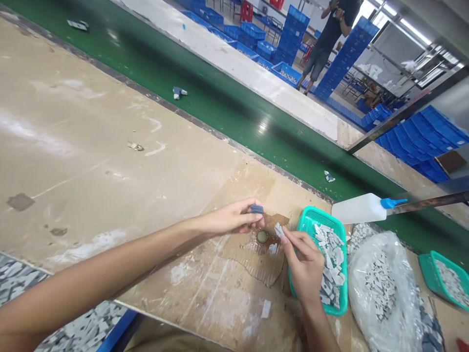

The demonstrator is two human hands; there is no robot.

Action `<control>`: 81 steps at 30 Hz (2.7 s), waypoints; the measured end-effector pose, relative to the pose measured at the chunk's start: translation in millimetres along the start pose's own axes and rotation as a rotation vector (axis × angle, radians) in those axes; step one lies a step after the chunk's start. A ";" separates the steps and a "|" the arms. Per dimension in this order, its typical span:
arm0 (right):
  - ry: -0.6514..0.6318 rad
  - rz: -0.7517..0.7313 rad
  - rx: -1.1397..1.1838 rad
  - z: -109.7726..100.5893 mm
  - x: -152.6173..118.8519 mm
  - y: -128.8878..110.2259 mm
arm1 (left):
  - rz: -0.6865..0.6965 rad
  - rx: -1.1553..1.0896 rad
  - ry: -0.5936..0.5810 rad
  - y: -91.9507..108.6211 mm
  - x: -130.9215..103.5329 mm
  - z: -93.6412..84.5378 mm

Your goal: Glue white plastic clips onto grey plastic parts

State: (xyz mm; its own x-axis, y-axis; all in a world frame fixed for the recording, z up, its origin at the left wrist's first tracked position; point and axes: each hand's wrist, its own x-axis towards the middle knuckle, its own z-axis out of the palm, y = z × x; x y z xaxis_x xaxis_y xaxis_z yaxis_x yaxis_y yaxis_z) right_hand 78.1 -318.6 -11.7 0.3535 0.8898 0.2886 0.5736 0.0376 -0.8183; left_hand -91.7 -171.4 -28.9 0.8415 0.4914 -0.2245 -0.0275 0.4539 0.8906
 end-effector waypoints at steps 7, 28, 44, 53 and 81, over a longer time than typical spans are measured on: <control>0.014 0.003 -0.012 -0.8 -0.5 0.0 | -0.130 -0.540 -0.034 3.3 -0.7 5.4; -0.029 -0.195 0.087 -1.9 -2.8 -5.7 | 0.114 -0.082 0.156 -13.3 -14.2 44.3; -0.073 -0.177 0.061 -3.5 -4.2 -2.9 | 0.177 -0.098 0.200 -14.7 -18.5 48.0; -0.076 -0.222 0.050 2.7 -4.1 -7.4 | 0.349 0.204 0.388 -21.3 -23.2 51.9; 0.303 0.187 -0.114 -74.3 2.6 13.0 | -0.298 -0.489 0.373 22.5 -9.3 9.1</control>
State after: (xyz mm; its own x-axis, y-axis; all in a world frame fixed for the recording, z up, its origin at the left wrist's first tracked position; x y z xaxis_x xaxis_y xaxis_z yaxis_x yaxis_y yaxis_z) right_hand 141.4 -349.6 15.4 0.6531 0.7007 0.2871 0.5508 -0.1794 -0.8151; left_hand -95.2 -172.5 -3.1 0.6112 0.4766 -0.6319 -0.1378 0.8503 0.5080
